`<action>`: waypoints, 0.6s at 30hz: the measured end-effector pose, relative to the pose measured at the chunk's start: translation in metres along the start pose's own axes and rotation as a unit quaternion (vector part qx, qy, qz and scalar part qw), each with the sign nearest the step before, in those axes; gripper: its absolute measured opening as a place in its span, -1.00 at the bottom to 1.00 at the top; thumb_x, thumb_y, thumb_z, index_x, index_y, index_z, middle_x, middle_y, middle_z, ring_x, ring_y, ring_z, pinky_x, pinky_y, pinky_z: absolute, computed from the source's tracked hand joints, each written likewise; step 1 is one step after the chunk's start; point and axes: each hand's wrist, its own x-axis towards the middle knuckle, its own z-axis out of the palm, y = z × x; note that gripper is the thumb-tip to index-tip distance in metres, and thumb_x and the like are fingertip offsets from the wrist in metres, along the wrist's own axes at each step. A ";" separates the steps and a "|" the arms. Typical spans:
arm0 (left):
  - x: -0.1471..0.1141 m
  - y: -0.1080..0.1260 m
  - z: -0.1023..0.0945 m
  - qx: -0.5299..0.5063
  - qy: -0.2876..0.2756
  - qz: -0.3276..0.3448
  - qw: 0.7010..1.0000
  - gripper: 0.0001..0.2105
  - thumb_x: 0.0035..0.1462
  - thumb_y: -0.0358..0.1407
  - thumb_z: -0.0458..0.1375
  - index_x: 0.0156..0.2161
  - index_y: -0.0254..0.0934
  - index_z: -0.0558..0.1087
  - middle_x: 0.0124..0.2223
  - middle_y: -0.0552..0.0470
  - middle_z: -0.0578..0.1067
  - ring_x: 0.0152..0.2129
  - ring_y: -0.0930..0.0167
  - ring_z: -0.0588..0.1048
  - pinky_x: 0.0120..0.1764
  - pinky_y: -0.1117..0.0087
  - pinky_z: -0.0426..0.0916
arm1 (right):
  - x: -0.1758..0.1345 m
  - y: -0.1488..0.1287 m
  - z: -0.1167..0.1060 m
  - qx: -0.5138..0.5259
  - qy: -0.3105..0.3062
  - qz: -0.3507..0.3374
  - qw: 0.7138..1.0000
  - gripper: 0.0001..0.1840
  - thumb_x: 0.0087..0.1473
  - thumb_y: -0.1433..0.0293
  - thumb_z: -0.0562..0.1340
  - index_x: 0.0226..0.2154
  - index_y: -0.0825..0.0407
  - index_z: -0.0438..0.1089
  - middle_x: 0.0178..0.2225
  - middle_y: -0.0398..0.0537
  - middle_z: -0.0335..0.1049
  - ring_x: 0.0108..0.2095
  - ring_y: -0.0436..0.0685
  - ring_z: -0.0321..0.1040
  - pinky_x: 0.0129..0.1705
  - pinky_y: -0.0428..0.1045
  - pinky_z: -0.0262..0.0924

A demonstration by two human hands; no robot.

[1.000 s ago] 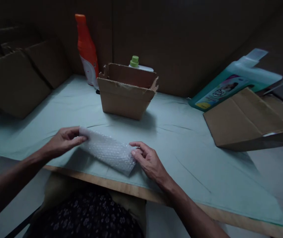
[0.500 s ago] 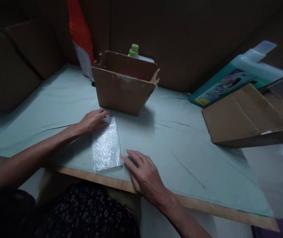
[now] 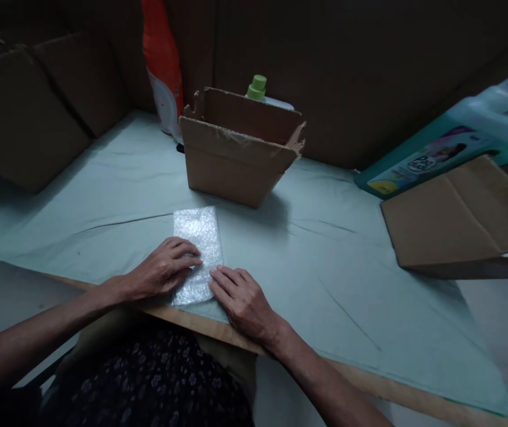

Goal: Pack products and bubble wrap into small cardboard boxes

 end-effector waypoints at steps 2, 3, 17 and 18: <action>-0.009 0.009 -0.001 -0.038 0.034 -0.010 0.999 -0.70 0.33 -0.29 0.08 0.12 -0.26 0.43 0.09 -0.15 0.53 0.12 0.18 0.40 0.21 -0.02 0.24 | 0.006 -0.002 -0.003 0.041 -0.001 0.026 0.999 -0.67 0.29 0.57 0.07 -0.03 0.11 0.49 -0.08 0.13 0.60 -0.04 0.20 0.49 -0.11 0.13 0.40; -0.015 0.016 -0.002 -0.054 0.049 -0.017 0.997 -0.61 0.30 -0.19 0.14 0.19 -0.25 0.37 0.13 -0.17 0.50 0.16 0.15 0.37 0.25 -0.06 0.19 | 0.010 -0.003 -0.005 0.076 0.002 0.056 0.996 -0.68 0.30 0.55 0.08 -0.04 0.08 0.49 -0.14 0.09 0.61 -0.12 0.17 0.51 -0.14 0.11 0.41; -0.022 0.031 0.023 -0.098 0.164 -0.240 0.952 -0.69 0.28 -0.34 0.09 0.10 -0.22 0.45 -0.32 0.02 0.53 -0.36 0.35 0.48 -0.23 0.25 0.45 | 0.021 -0.004 -0.009 0.271 -0.013 0.326 0.905 -0.46 0.22 0.32 0.24 0.23 -0.03 0.27 -0.18 -0.01 0.56 -0.26 0.12 0.50 -0.26 0.01 0.42; -0.022 0.030 0.025 -0.087 0.174 -0.239 0.951 -0.69 0.27 -0.33 0.09 0.10 -0.23 0.45 -0.35 0.04 0.51 -0.39 0.37 0.47 -0.27 0.28 0.44 | 0.024 -0.003 -0.005 0.273 -0.005 0.343 0.899 -0.50 0.23 0.34 0.22 0.21 -0.01 0.28 -0.28 -0.06 0.54 -0.34 0.09 0.47 -0.32 -0.01 0.39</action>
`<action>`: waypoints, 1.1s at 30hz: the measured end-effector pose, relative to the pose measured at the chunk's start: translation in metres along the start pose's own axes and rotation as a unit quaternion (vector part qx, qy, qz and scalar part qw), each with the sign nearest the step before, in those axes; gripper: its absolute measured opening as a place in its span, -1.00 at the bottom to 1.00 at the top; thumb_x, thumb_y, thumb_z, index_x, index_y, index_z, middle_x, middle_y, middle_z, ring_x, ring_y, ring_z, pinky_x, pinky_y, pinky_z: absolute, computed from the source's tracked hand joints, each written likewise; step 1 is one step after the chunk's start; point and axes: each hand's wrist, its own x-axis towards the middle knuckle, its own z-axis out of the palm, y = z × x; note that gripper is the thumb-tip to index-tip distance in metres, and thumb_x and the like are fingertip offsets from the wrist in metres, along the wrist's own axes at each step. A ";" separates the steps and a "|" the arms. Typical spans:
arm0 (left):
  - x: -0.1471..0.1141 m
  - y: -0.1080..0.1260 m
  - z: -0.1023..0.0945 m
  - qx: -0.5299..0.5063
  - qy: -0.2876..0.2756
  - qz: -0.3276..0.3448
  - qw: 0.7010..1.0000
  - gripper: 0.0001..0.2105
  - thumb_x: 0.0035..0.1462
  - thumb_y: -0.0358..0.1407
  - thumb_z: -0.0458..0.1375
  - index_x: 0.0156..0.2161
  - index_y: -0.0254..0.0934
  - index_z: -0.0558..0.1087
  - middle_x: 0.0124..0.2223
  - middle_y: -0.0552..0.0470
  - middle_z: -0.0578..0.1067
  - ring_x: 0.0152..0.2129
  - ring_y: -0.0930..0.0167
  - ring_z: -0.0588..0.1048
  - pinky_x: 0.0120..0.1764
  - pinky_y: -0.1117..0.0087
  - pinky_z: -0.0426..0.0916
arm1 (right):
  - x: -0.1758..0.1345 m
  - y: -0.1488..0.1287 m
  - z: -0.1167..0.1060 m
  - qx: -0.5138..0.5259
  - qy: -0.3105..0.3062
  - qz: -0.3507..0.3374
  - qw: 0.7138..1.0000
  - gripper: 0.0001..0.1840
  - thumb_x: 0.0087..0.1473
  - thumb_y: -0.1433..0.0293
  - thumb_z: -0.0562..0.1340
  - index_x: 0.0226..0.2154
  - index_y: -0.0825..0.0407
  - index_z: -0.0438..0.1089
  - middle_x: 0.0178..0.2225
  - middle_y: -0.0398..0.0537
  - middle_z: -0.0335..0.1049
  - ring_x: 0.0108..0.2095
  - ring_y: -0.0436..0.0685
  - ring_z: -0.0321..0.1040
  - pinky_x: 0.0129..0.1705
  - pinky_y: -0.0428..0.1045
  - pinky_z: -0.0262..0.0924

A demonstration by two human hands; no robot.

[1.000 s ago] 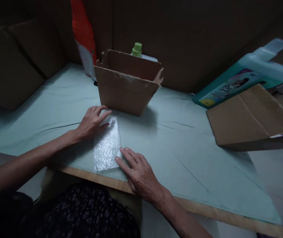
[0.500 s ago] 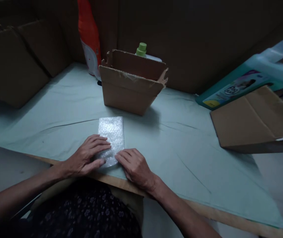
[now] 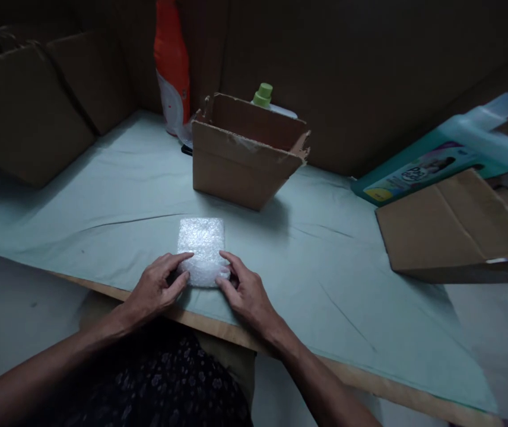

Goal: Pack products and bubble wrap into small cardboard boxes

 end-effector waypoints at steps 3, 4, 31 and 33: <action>0.000 -0.002 0.003 0.054 0.032 0.015 0.998 -0.67 0.27 -0.33 0.09 0.11 -0.28 0.43 -0.40 0.05 0.45 -0.45 0.38 0.43 -0.32 0.31 0.39 | 0.010 0.002 0.006 0.008 0.020 0.014 1.000 -0.53 0.23 0.35 0.22 0.18 0.05 0.30 -0.48 -0.19 0.41 -0.51 0.03 0.34 -0.45 -0.05 0.30; 0.000 -0.003 0.003 0.078 0.035 0.018 0.996 -0.66 0.26 -0.33 0.09 0.12 -0.29 0.42 -0.41 0.05 0.45 -0.45 0.37 0.43 -0.32 0.30 0.39 | 0.011 0.002 0.006 -0.008 0.035 -0.001 0.999 -0.53 0.23 0.34 0.23 0.17 0.04 0.30 -0.46 -0.18 0.43 -0.51 0.04 0.35 -0.44 -0.04 0.31; 0.026 -0.011 -0.007 0.109 0.027 -0.010 0.994 -0.57 0.28 -0.28 0.12 0.23 -0.24 0.32 -0.10 -0.10 0.54 -0.20 0.26 0.49 -0.09 0.14 0.41 | 0.017 -0.005 0.006 -0.348 0.028 -0.236 0.907 -0.67 0.27 0.35 0.23 0.06 0.07 0.41 0.06 0.18 0.48 0.04 0.33 0.35 0.02 0.22 0.23; 0.017 -0.005 -0.010 0.028 0.075 -0.062 0.995 -0.53 0.25 -0.21 0.17 0.24 -0.22 0.31 -0.07 -0.10 0.50 -0.20 0.27 0.47 -0.11 0.15 0.43 | 0.027 -0.003 0.008 -0.350 0.025 -0.233 0.907 -0.71 0.29 0.38 0.20 0.04 0.05 0.42 0.02 0.14 0.51 0.01 0.30 0.36 0.00 0.19 0.21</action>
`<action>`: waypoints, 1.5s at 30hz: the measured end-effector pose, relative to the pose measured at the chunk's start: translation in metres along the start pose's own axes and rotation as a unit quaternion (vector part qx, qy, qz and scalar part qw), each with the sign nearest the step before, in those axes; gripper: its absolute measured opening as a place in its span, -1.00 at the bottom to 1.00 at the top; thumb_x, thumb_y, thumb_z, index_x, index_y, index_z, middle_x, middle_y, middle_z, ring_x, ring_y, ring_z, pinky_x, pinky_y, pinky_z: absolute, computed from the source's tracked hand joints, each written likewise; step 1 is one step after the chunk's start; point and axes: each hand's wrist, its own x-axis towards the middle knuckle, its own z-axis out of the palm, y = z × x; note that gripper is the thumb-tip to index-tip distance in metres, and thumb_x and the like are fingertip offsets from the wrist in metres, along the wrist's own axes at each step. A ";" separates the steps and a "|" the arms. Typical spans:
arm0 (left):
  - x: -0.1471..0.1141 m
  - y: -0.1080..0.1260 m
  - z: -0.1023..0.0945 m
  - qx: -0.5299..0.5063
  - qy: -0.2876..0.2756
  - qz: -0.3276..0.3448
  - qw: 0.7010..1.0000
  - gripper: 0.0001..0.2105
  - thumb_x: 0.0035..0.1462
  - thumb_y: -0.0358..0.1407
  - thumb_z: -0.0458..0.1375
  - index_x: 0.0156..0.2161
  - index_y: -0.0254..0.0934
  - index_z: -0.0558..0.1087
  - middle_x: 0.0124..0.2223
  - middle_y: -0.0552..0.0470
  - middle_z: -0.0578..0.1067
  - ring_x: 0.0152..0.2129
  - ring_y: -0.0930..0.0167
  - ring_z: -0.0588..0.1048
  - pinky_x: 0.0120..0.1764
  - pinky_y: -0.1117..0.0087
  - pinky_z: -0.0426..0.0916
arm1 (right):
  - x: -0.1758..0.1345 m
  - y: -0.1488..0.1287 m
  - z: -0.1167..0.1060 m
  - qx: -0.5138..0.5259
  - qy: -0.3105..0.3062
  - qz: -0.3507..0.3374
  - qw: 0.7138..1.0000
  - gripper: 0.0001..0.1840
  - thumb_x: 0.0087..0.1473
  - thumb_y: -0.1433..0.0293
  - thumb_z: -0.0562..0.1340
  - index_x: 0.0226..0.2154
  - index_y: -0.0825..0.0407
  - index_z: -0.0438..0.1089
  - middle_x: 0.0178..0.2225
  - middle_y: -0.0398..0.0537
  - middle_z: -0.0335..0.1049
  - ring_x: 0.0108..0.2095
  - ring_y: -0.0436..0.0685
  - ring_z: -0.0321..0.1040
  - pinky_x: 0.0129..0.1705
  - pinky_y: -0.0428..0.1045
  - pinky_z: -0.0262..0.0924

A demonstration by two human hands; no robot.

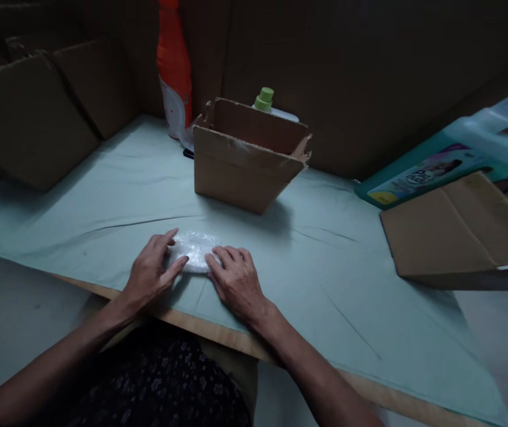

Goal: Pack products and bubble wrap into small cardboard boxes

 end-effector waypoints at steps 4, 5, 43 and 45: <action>-0.024 0.014 -0.010 -0.303 0.045 -0.232 0.923 -0.33 0.13 -0.13 0.28 0.29 -0.22 0.21 0.06 -0.14 0.44 -0.07 0.26 0.50 -0.04 0.17 0.47 | 0.012 0.005 0.001 0.083 0.043 0.021 0.995 -0.75 0.33 0.36 0.18 0.00 0.08 0.44 -0.11 0.06 0.58 -0.12 0.21 0.42 -0.05 0.14 0.21; -0.027 0.019 -0.012 -0.374 0.048 -0.283 0.882 -0.28 0.08 -0.14 0.32 0.30 -0.23 0.19 0.10 -0.16 0.43 -0.02 0.23 0.50 0.03 0.15 0.45 | 0.013 0.004 0.000 0.104 0.051 0.024 0.993 -0.76 0.32 0.37 0.19 -0.01 0.08 0.44 -0.13 0.04 0.59 -0.14 0.19 0.44 -0.05 0.13 0.21; 0.159 0.076 -0.041 0.233 -0.037 0.344 0.909 -0.74 0.23 -0.51 -0.01 -0.21 -0.27 0.52 -0.28 -0.03 0.57 -0.28 0.28 0.50 0.16 -0.05 0.25 | -0.001 0.088 -0.196 0.058 0.240 0.263 0.933 -0.62 0.12 0.00 0.32 -0.10 -0.16 0.54 -0.21 -0.11 0.58 -0.24 0.19 0.52 -0.18 0.07 0.38; 0.127 0.077 -0.054 0.231 -0.023 0.359 0.904 -0.74 0.24 -0.54 -0.02 -0.24 -0.26 0.51 -0.31 -0.01 0.55 -0.34 0.31 0.48 0.15 -0.03 0.27 | 0.015 0.088 -0.214 0.024 0.197 0.197 0.960 -0.62 0.18 -0.01 0.26 -0.08 -0.16 0.51 -0.19 -0.09 0.57 -0.27 0.15 0.49 -0.26 0.04 0.35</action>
